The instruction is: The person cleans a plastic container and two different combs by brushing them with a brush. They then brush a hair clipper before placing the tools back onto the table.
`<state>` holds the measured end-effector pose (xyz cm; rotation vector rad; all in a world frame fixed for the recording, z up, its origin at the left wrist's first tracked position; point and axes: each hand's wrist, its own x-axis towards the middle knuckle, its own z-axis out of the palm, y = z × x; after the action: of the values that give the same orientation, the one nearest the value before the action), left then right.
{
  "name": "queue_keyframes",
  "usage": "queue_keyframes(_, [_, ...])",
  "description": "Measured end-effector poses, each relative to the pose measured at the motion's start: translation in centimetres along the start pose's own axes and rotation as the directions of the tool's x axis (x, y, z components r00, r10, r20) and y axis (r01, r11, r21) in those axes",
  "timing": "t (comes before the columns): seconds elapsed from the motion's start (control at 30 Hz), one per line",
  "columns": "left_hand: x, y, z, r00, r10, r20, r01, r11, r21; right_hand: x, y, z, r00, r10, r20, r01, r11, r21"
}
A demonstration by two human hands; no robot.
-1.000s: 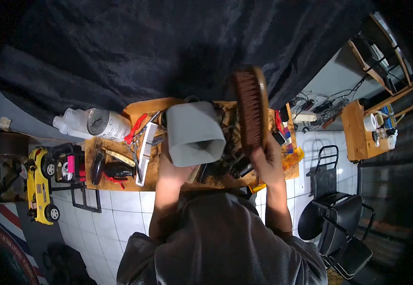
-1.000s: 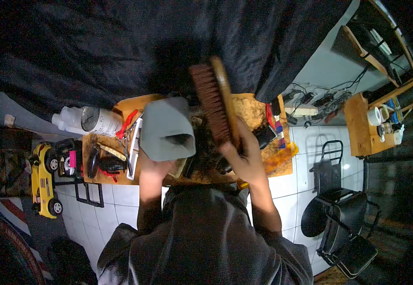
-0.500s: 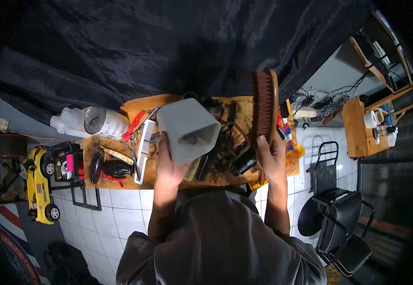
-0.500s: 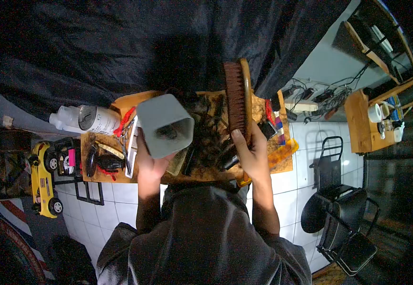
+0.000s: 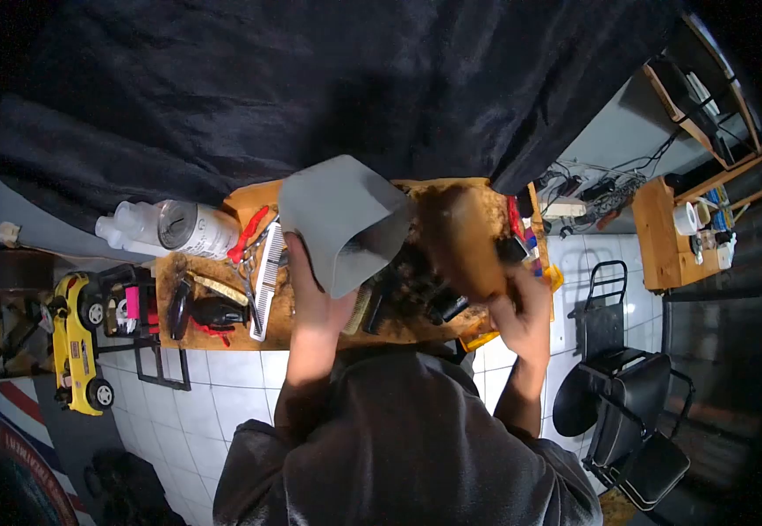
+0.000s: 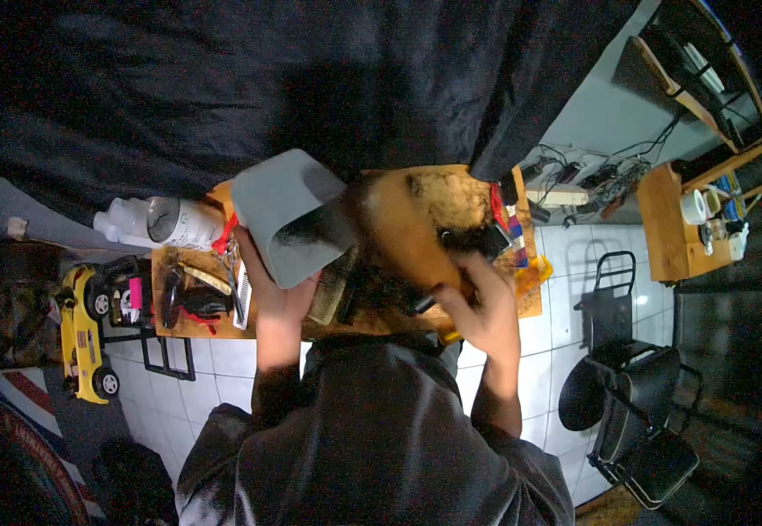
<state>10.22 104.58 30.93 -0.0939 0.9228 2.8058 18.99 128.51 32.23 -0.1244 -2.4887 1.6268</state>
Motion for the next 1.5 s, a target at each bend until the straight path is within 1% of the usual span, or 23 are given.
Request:
queue_keyframes(0.03, [0.3, 0.1, 0.0, 0.999, 0.032, 0.034, -0.033, 0.999, 0.040, 0.5, -0.9, -0.1, 0.969, -0.243, 0.045, 0.245, 0.969, -0.041])
queue_keyframes(0.1, [1.1, -0.3, -1.0, 0.990, 0.084, 0.110, -0.097, 0.988, 0.118, 1.0, -1.6, 1.3, 0.927, -0.373, 0.029, 0.374, 0.920, -0.121])
queue_keyframes(0.13, [2.0, -0.7, -1.7, 0.986, 0.155, -0.058, -0.154, 0.988, 0.017, 1.2, -2.0, 1.6, 0.936, -0.347, 0.062, 0.352, 0.924, -0.149])
queue_keyframes(0.2, [2.0, -1.0, -0.5, 0.940, 0.286, 0.186, -0.337, 0.859, 0.386, 1.4, -2.9, 1.6, 0.953, -0.277, 0.124, 0.298, 0.931, -0.212])
queue_keyframes(0.27, [1.5, -0.2, 3.2, 0.888, 0.322, 0.329, -0.456, 0.714, 0.532, 1.8, -4.3, 1.5, 0.961, -0.272, 0.053, 0.276, 0.927, -0.254])
queue_keyframes(0.33, [1.2, 0.6, 5.3, 0.902, 0.252, 0.350, -0.419, 0.705, 0.572, 2.5, -3.9, 2.1, 0.939, -0.340, -0.055, 0.308, 0.901, -0.305])
queue_keyframes(0.43, [1.7, 0.2, 6.8, 0.878, 0.257, 0.402, -0.462, 0.671, 0.579, 3.5, -2.8, 1.9, 0.898, -0.434, -0.076, 0.372, 0.838, -0.398])
queue_keyframes(0.5, [2.1, 0.9, 7.2, 0.835, 0.275, 0.476, -0.533, 0.618, 0.577, 2.6, -2.9, 0.7, 0.943, -0.332, -0.015, 0.287, 0.839, -0.463])
queue_keyframes(0.6, [2.6, 1.8, 6.8, 0.826, 0.445, 0.347, -0.564, 0.637, 0.526, 0.9, -2.6, -1.7, 0.979, -0.199, 0.035, 0.191, 0.855, -0.482])
queue_keyframes(0.63, [2.8, 2.2, 6.6, 0.807, 0.487, 0.334, -0.589, 0.615, 0.524, 0.7, -2.5, -2.1, 0.972, -0.233, 0.030, 0.219, 0.852, -0.475])
queue_keyframes(0.73, [2.2, 2.6, 6.5, 0.825, 0.457, 0.332, -0.549, 0.511, 0.661, 0.8, -2.8, -2.5, 0.951, -0.308, 0.011, 0.282, 0.852, -0.441])
queue_keyframes(0.83, [1.2, 1.7, 7.3, 0.893, 0.340, 0.294, -0.448, 0.629, 0.635, 1.4, -3.5, -1.0, 0.958, -0.282, -0.048, 0.252, 0.911, -0.325])
queue_keyframes(0.93, [0.8, 0.7, 7.3, 0.876, 0.275, 0.396, -0.473, 0.647, 0.598, 2.4, -4.8, 1.6, 0.939, -0.299, -0.168, 0.258, 0.939, -0.227])
queue_keyframes(0.97, [1.0, 0.2, 6.9, 0.859, 0.279, 0.429, -0.491, 0.684, 0.539, 2.4, -4.7, 1.7, 0.945, -0.309, -0.103, 0.277, 0.929, -0.247])
queue_keyframes(1.03, [1.3, 0.4, 5.4, 0.865, 0.347, 0.361, -0.500, 0.652, 0.570, 2.6, -4.3, 1.9, 0.944, -0.327, 0.034, 0.324, 0.904, -0.278])
queue_keyframes(1.07, [1.6, 0.9, 5.0, 0.857, 0.400, 0.324, -0.515, 0.658, 0.549, 2.2, -4.9, 1.9, 0.969, -0.232, 0.087, 0.248, 0.915, -0.318])
queue_keyframes(1.13, [2.1, 2.1, 5.0, 0.829, 0.502, 0.246, -0.552, 0.662, 0.508, 1.5, -4.3, 1.2, 0.963, -0.232, 0.133, 0.265, 0.902, -0.341])
queue_keyframes(1.17, [2.0, 2.8, 5.4, 0.833, 0.519, 0.190, -0.548, 0.729, 0.411, 1.3, -4.0, 0.6, 0.959, -0.235, 0.157, 0.277, 0.895, -0.351])
queue_keyframes(1.2, [1.3, 3.8, 5.6, 0.859, 0.453, 0.239, -0.508, 0.813, 0.284, 1.0, -4.0, 0.0, 0.964, -0.163, 0.210, 0.230, 0.909, -0.349])
queue_keyframes(1.3, [1.8, 3.9, 5.8, 0.907, 0.416, 0.062, -0.410, 0.841, 0.352, 1.4, -3.8, 1.1, 0.941, -0.333, 0.055, 0.338, 0.920, -0.199])
queue_keyframes(1.37, [2.0, 2.1, 5.5, 0.894, 0.434, 0.114, -0.442, 0.808, 0.390, 1.7, -5.3, 2.0, 0.952, -0.299, 0.065, 0.304, 0.900, -0.312])
queue_keyframes(1.43, [1.5, 0.5, 4.8, 0.892, 0.416, 0.179, -0.444, 0.726, 0.525, 2.6, -6.1, 3.3, 0.950, -0.309, 0.041, 0.296, 0.851, -0.435])
queue_keyframes(1.5, [1.4, -0.1, 5.1, 0.893, 0.412, 0.183, -0.442, 0.720, 0.535, 3.4, -5.8, 4.8, 0.928, -0.373, -0.017, 0.312, 0.800, -0.513])
